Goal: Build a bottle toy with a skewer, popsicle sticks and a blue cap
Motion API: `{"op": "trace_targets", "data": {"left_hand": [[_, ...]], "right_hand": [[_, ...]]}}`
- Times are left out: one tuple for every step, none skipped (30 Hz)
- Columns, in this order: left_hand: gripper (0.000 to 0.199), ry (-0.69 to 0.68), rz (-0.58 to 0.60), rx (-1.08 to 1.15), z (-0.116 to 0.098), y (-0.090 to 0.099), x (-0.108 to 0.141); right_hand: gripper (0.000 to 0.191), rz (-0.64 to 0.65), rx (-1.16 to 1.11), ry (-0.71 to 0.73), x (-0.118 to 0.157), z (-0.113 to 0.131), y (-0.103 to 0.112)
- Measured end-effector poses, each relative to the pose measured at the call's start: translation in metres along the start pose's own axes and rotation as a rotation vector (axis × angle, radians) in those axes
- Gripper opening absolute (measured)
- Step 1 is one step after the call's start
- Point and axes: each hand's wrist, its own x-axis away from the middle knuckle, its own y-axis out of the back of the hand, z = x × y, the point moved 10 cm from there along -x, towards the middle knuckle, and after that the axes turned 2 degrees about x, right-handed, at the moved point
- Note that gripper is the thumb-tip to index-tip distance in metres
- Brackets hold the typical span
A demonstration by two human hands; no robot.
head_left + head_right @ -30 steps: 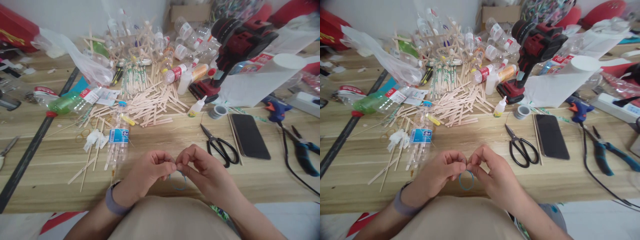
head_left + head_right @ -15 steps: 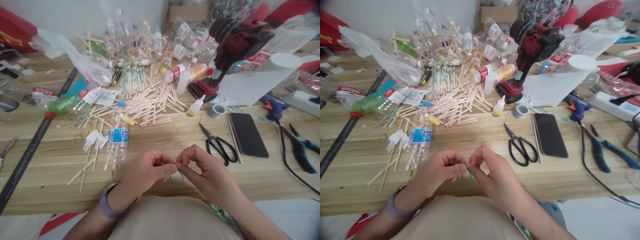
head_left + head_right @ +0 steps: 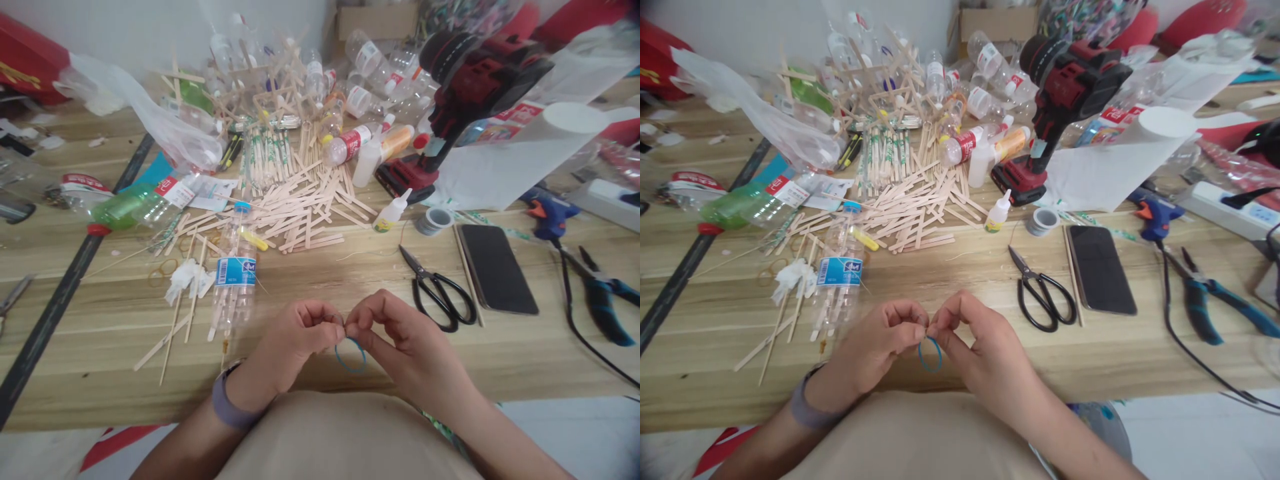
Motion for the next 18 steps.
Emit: {"op": "trace_targets", "data": {"left_hand": [[0.013,0.000,-0.005,0.018,0.001,0.001,0.000],[0.014,0.001,-0.010,0.033,0.001,0.002,0.000],[0.014,-0.001,-0.017,0.046,0.002,0.003,0.000],[0.014,-0.001,-0.023,0.056,0.002,0.003,0.000],[0.015,0.000,-0.030,0.066,0.003,0.004,0.000],[0.016,0.003,-0.039,0.073,0.003,0.004,0.000],[0.017,0.005,-0.050,0.078,0.003,0.005,0.000],[0.018,0.005,-0.061,0.080,0.003,0.006,0.000],[0.018,0.001,-0.069,0.079,0.002,0.006,0.000],[0.018,-0.006,-0.072,0.076,0.001,0.006,0.000],[0.018,-0.016,-0.072,0.071,0.000,0.006,0.000],[0.018,-0.025,-0.069,0.067,-0.001,0.005,0.000],[0.018,-0.030,-0.067,0.064,-0.001,0.005,-0.001],[0.019,-0.032,-0.065,0.063,-0.001,0.005,-0.001],[0.020,-0.030,-0.066,0.062,0.000,0.005,-0.001],[0.021,-0.030,-0.068,0.063,0.000,0.005,-0.001],[0.021,-0.032,-0.070,0.064,0.000,0.005,-0.001],[0.021,-0.036,-0.071,0.064,0.000,0.005,-0.001]], "right_hand": [[0.011,-0.009,0.014,0.005,0.000,0.001,0.001],[0.009,-0.020,0.035,0.020,0.000,0.003,0.002],[0.009,-0.029,0.064,0.045,0.000,0.007,0.004],[0.009,-0.037,0.096,0.076,0.001,0.011,0.005],[0.010,-0.041,0.127,0.107,0.001,0.016,0.007],[0.011,-0.042,0.153,0.132,0.002,0.020,0.007],[0.012,-0.040,0.173,0.151,0.002,0.024,0.007],[0.013,-0.040,0.188,0.160,0.003,0.027,0.008],[0.013,-0.040,0.199,0.166,0.003,0.029,0.008],[0.013,-0.040,0.207,0.170,0.003,0.031,0.007],[0.013,-0.041,0.212,0.175,0.003,0.032,0.007],[0.013,-0.041,0.215,0.179,0.003,0.033,0.007],[0.013,-0.041,0.218,0.181,0.003,0.034,0.006],[0.013,-0.043,0.218,0.183,0.003,0.034,0.006],[0.012,-0.044,0.220,0.182,0.004,0.034,0.005],[0.012,-0.048,0.223,0.181,0.004,0.034,0.005],[0.012,-0.055,0.226,0.183,0.004,0.034,0.006],[0.012,-0.062,0.231,0.184,0.004,0.034,0.006]]}}
